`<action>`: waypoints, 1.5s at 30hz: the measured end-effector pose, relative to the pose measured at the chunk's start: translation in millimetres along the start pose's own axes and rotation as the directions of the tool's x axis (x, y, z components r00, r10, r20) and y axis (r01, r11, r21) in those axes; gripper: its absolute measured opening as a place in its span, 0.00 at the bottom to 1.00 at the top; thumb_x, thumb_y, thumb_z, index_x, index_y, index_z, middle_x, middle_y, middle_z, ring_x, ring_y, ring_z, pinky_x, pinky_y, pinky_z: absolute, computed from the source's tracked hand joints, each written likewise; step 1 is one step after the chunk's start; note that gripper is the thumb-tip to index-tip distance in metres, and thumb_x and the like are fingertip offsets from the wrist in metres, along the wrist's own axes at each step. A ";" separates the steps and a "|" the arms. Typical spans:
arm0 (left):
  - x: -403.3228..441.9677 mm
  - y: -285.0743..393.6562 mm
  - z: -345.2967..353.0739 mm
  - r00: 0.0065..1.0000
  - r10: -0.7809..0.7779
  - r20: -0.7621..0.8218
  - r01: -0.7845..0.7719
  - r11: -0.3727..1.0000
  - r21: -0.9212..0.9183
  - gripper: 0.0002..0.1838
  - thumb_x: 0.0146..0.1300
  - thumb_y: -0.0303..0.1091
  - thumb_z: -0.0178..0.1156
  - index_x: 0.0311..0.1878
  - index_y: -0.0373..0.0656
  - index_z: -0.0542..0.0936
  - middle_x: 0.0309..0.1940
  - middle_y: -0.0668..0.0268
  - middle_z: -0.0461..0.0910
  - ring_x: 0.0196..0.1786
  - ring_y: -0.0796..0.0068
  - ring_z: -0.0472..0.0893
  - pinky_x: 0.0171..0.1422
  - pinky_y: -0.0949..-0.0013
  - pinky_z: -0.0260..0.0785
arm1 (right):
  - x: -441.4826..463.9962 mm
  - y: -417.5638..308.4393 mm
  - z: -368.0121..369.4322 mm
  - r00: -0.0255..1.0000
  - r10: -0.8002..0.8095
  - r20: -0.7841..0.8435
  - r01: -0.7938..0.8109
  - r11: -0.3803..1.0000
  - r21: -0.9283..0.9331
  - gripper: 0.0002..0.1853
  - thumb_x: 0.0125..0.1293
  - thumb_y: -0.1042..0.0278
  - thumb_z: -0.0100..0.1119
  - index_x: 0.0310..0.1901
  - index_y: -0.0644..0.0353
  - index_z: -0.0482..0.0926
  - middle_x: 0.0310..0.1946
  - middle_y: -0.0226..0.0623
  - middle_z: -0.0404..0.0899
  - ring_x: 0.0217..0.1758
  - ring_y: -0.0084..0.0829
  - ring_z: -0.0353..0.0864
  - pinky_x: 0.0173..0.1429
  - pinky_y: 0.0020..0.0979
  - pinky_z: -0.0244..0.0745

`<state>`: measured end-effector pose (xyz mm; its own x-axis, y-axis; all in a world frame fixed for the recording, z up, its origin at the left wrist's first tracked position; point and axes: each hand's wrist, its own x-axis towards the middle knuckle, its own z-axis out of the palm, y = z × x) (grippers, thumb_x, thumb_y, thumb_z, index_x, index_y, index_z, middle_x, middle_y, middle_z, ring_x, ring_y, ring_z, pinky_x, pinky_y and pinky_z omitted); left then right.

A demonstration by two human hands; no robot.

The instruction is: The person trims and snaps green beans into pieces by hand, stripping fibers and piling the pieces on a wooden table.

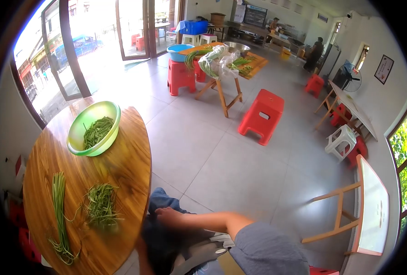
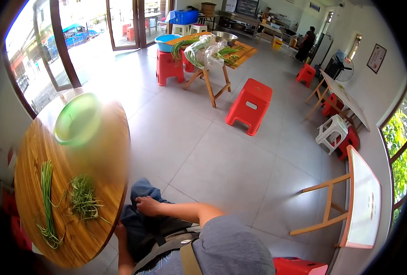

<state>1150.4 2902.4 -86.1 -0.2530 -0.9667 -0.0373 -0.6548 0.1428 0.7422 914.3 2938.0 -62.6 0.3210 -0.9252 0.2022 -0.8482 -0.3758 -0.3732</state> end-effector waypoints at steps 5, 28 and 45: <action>-14.6 -46.3 24.9 0.992 0.123 -0.014 -0.122 0.991 0.057 0.15 0.68 0.38 0.47 0.31 0.34 0.71 0.28 0.47 0.76 0.35 0.49 0.77 0.37 0.53 0.65 | 4.6 13.6 41.5 0.844 0.531 -0.083 -0.506 0.837 0.208 0.14 0.67 0.60 0.44 0.34 0.63 0.70 0.33 0.50 0.78 0.32 0.51 0.80 0.37 0.46 0.75; -78.7 114.0 -113.3 0.906 0.225 0.359 -0.089 0.930 -0.358 0.06 0.60 0.24 0.55 0.39 0.34 0.77 0.32 0.65 0.78 0.36 0.79 0.77 0.42 0.76 0.69 | -28.0 -16.4 -11.6 0.739 0.668 -0.092 -0.547 0.674 0.496 0.13 0.62 0.58 0.54 0.37 0.61 0.73 0.34 0.50 0.77 0.43 0.50 0.75 0.46 0.45 0.70; 53.2 151.6 -173.2 0.953 0.268 -0.145 -0.304 0.843 -0.443 0.11 0.68 0.35 0.51 0.34 0.37 0.75 0.27 0.69 0.73 0.32 0.80 0.72 0.41 0.75 0.66 | 19.1 14.3 -95.7 0.360 0.764 -0.535 -0.304 0.639 0.707 0.13 0.65 0.61 0.54 0.44 0.61 0.74 0.36 0.44 0.76 0.34 0.37 0.77 0.38 0.33 0.73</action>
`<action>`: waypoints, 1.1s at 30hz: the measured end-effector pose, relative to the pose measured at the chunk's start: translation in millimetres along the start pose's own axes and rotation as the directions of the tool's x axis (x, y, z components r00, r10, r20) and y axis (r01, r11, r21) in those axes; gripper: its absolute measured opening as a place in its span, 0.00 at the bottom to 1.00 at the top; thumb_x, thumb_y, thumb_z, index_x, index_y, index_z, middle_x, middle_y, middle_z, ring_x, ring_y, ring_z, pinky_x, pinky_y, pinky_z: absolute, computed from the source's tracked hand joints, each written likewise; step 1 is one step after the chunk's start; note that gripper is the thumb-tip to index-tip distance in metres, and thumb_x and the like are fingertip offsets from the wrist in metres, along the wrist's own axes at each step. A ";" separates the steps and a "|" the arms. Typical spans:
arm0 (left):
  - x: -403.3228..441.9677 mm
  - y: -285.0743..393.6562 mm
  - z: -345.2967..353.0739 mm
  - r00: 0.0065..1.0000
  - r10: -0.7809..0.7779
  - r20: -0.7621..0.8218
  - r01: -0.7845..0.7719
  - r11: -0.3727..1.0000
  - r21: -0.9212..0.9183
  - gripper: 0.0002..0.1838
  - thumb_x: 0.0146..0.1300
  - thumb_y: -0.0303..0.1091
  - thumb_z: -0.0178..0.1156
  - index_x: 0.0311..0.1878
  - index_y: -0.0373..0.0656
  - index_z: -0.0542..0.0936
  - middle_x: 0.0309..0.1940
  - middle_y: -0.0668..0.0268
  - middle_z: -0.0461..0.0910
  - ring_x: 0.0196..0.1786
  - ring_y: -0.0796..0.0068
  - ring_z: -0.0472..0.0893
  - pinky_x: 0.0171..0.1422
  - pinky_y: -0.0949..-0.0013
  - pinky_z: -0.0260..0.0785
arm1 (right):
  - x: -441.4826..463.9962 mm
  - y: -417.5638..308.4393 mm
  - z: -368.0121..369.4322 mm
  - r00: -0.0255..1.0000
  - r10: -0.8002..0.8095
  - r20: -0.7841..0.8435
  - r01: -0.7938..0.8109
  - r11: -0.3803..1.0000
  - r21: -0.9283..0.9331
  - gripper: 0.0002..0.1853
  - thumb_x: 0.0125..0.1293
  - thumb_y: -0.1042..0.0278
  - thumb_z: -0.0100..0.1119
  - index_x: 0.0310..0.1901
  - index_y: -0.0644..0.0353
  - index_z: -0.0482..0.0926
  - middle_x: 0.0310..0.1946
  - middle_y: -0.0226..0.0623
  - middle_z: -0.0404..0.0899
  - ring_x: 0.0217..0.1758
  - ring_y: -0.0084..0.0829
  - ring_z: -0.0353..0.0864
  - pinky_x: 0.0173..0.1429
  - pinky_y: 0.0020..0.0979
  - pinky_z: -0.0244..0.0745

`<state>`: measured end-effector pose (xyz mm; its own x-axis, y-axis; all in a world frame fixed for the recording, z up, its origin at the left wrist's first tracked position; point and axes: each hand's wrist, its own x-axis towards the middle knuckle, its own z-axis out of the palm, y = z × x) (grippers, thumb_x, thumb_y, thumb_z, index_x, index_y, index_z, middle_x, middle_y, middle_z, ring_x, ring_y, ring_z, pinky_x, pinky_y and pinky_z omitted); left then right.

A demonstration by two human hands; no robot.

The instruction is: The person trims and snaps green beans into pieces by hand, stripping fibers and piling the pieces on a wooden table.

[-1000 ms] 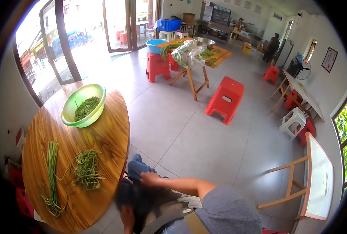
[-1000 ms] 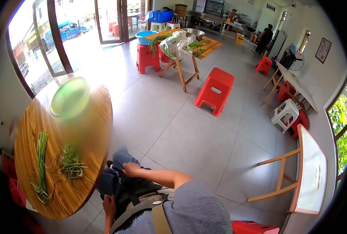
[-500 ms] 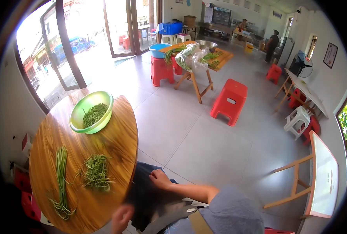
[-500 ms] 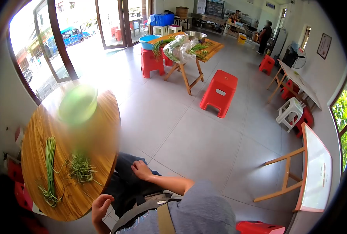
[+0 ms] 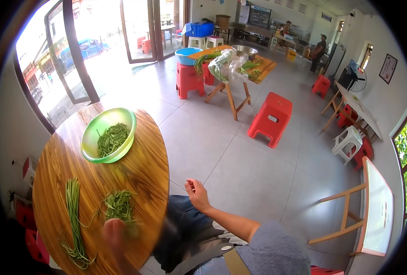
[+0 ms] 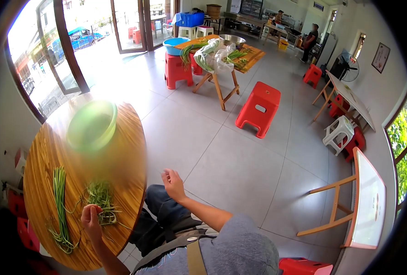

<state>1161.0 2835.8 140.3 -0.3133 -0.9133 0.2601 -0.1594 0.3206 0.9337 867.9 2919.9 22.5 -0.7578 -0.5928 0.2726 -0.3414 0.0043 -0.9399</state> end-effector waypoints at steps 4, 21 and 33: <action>18.4 -25.7 -1.1 0.981 0.146 -0.126 -0.108 0.957 0.270 0.12 0.68 0.36 0.51 0.34 0.37 0.75 0.26 0.70 0.72 0.32 0.81 0.72 0.39 0.75 0.66 | 14.0 -32.3 15.9 0.982 -0.168 0.089 0.168 0.986 0.010 0.09 0.64 0.65 0.53 0.39 0.62 0.74 0.31 0.45 0.74 0.32 0.41 0.75 0.34 0.34 0.71; 8.7 -40.0 -7.9 0.962 0.082 -0.262 -0.121 0.983 -0.137 0.12 0.69 0.33 0.50 0.29 0.39 0.72 0.23 0.70 0.71 0.27 0.83 0.69 0.35 0.77 0.64 | 30.7 -47.6 72.8 0.870 -0.474 0.134 0.478 0.878 -0.003 0.04 0.59 0.70 0.58 0.29 0.60 0.75 0.26 0.41 0.77 0.29 0.45 0.75 0.32 0.39 0.70; 8.1 -26.9 -1.0 0.952 0.095 -0.293 -0.104 0.994 -0.018 0.12 0.69 0.33 0.49 0.29 0.39 0.72 0.23 0.70 0.70 0.27 0.83 0.68 0.34 0.77 0.64 | 31.1 -49.4 73.7 0.866 -0.483 0.132 0.487 0.874 0.001 0.04 0.58 0.70 0.59 0.29 0.60 0.75 0.24 0.42 0.76 0.27 0.44 0.76 0.30 0.38 0.71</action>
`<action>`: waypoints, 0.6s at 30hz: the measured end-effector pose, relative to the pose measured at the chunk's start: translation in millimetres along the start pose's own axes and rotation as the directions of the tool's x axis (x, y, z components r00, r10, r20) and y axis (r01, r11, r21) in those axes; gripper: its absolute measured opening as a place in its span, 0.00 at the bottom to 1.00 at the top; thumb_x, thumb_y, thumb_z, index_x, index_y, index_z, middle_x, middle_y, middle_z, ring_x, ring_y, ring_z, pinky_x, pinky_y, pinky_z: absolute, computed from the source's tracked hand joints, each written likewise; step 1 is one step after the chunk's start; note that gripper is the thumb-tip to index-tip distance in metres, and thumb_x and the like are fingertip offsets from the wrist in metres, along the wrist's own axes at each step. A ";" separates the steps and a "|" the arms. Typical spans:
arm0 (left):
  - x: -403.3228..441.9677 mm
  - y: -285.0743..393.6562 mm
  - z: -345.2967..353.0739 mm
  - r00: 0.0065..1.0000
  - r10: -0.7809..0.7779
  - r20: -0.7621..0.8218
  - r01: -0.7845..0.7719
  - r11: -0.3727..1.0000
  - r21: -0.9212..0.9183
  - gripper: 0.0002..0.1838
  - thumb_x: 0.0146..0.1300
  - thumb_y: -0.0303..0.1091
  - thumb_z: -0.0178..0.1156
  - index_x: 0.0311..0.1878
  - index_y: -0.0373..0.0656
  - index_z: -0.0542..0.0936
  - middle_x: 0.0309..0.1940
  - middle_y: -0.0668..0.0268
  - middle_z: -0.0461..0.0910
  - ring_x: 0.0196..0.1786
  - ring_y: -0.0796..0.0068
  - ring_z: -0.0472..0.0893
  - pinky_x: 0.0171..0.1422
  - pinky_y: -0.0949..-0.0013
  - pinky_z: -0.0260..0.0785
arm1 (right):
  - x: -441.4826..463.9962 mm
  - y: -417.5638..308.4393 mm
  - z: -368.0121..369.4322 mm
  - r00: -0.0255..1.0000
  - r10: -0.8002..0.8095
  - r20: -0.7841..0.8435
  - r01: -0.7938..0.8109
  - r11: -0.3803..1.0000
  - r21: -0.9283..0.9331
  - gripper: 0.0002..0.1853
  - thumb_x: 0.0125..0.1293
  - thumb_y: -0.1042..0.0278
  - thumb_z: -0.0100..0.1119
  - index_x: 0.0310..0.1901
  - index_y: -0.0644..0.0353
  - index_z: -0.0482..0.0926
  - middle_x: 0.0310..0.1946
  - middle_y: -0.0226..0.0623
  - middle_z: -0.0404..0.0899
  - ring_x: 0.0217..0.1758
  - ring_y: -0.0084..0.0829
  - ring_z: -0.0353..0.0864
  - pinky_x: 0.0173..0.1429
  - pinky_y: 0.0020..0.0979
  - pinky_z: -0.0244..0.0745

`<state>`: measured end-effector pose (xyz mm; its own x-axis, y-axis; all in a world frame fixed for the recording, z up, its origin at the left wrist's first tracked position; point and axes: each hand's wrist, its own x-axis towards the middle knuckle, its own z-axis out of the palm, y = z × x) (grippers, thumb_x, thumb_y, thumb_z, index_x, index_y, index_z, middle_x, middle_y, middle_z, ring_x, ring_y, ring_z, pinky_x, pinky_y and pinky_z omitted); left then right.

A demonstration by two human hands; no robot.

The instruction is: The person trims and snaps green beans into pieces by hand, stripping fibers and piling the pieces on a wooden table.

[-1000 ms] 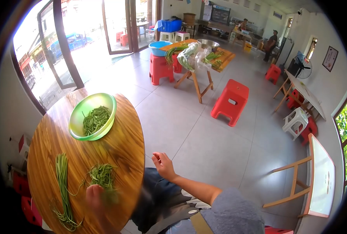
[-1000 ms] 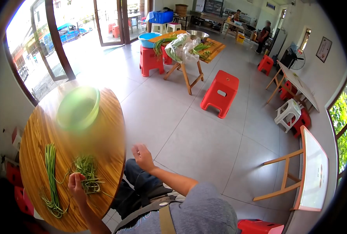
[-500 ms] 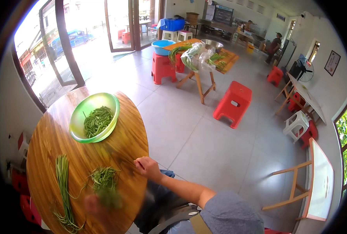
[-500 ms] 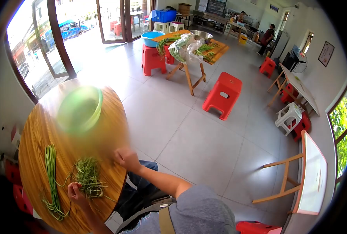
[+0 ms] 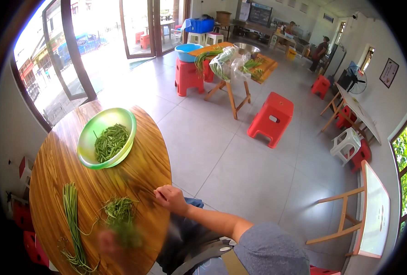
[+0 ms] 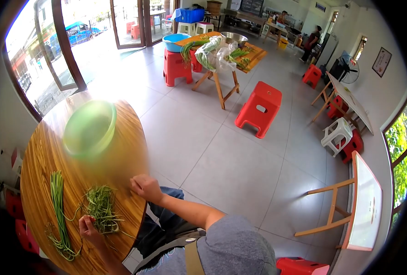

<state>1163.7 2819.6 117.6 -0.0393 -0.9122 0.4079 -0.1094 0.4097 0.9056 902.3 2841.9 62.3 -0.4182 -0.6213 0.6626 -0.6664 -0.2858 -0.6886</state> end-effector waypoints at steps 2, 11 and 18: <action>-1.5 -1.7 -2.0 0.999 -0.042 0.029 0.043 0.998 -0.053 0.12 0.69 0.33 0.49 0.29 0.39 0.72 0.23 0.70 0.70 0.27 0.82 0.68 0.35 0.77 0.64 | -0.1 0.3 0.3 1.000 -0.001 -0.002 0.001 1.000 0.002 0.04 0.58 0.71 0.59 0.29 0.60 0.75 0.24 0.41 0.76 0.27 0.44 0.75 0.30 0.38 0.71; -1.2 -14.3 -3.2 0.999 0.018 -0.031 -0.015 0.997 0.079 0.12 0.69 0.32 0.48 0.29 0.38 0.71 0.23 0.69 0.69 0.27 0.81 0.68 0.34 0.76 0.63 | 2.8 -1.6 0.2 1.000 -0.014 -0.008 0.014 1.000 -0.012 0.05 0.57 0.72 0.59 0.27 0.59 0.74 0.22 0.40 0.75 0.26 0.43 0.75 0.29 0.38 0.70; -2.1 -20.1 -6.7 1.000 0.018 -0.021 -0.017 0.998 0.055 0.12 0.69 0.32 0.48 0.29 0.39 0.70 0.24 0.70 0.68 0.27 0.81 0.67 0.34 0.76 0.62 | 2.2 -1.4 1.1 1.000 -0.005 -0.006 0.005 1.000 -0.025 0.05 0.56 0.72 0.60 0.27 0.60 0.74 0.22 0.41 0.75 0.26 0.43 0.75 0.29 0.37 0.70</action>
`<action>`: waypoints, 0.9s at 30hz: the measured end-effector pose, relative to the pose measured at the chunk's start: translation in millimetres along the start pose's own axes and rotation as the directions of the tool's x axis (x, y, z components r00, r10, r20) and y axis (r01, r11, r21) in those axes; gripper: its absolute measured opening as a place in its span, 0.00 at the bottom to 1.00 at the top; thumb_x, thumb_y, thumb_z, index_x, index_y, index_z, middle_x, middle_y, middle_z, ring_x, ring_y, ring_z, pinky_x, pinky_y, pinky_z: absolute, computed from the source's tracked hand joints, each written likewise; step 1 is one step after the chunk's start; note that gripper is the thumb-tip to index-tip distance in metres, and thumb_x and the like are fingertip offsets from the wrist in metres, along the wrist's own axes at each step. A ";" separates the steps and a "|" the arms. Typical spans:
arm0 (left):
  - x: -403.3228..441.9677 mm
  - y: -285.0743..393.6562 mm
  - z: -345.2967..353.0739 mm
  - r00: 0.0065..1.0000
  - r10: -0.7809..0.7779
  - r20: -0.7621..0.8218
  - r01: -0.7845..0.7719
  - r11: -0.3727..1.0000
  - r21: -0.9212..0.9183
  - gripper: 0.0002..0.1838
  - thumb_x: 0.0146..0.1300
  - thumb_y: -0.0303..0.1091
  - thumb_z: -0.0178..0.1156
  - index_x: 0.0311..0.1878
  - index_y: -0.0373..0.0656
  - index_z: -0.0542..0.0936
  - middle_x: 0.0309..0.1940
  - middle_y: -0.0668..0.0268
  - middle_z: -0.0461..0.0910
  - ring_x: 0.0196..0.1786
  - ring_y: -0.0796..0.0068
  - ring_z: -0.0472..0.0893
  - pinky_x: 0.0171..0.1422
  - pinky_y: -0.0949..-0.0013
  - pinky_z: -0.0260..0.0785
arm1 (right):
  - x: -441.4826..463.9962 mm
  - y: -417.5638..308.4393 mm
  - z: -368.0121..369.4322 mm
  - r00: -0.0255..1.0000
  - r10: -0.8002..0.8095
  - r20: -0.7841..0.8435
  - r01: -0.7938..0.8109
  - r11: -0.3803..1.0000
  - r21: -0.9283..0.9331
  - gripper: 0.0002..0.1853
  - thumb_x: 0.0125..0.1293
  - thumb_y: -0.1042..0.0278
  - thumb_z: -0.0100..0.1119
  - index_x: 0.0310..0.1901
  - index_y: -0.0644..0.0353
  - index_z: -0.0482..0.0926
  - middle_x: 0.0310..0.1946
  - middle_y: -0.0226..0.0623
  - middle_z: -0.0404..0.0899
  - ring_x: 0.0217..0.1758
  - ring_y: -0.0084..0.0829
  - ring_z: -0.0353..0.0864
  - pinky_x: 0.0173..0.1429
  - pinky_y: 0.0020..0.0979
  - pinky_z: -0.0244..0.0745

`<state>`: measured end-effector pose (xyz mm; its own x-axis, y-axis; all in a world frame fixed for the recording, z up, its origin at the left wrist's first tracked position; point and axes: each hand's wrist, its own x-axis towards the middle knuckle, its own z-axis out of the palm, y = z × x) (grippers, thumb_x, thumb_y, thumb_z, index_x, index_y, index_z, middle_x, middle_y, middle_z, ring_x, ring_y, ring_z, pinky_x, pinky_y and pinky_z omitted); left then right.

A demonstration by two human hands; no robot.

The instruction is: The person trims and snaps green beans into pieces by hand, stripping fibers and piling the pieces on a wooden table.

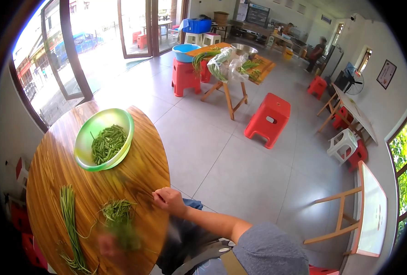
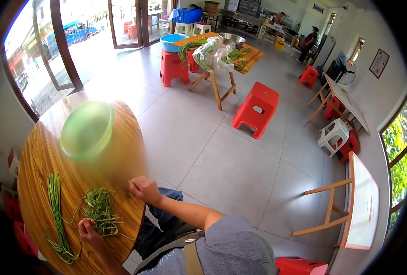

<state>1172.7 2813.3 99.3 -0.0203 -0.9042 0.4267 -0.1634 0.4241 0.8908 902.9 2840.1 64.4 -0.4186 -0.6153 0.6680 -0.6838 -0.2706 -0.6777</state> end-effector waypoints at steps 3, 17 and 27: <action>-0.2 2.2 -1.4 1.000 -0.022 0.020 0.023 1.000 -0.008 0.11 0.69 0.32 0.48 0.29 0.39 0.70 0.24 0.70 0.68 0.28 0.81 0.67 0.35 0.76 0.63 | 0.1 0.5 0.2 1.000 -0.007 -0.006 0.007 1.000 -0.001 0.05 0.56 0.72 0.60 0.27 0.60 0.75 0.21 0.40 0.75 0.25 0.43 0.75 0.28 0.37 0.70; -1.3 -3.7 -2.6 0.999 -0.023 0.042 0.023 1.000 -0.018 0.11 0.69 0.33 0.48 0.30 0.38 0.71 0.25 0.69 0.69 0.29 0.81 0.68 0.36 0.76 0.63 | -0.4 1.5 1.0 1.000 -0.006 -0.005 0.006 1.000 0.015 0.05 0.56 0.71 0.60 0.27 0.60 0.75 0.20 0.41 0.74 0.24 0.43 0.75 0.28 0.38 0.69; -0.6 3.6 4.3 0.999 -0.051 -0.001 0.051 0.998 0.038 0.12 0.69 0.34 0.49 0.30 0.39 0.71 0.24 0.70 0.69 0.29 0.82 0.67 0.36 0.77 0.62 | 0.4 0.4 -0.5 1.000 -0.003 0.005 0.003 1.000 -0.004 0.05 0.56 0.71 0.59 0.26 0.59 0.74 0.20 0.41 0.73 0.24 0.43 0.74 0.27 0.38 0.69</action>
<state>1167.9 2815.2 101.5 -0.0114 -0.9245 0.3810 -0.2015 0.3753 0.9047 902.2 2840.1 64.5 -0.4132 -0.6184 0.6684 -0.6877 -0.2692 -0.6742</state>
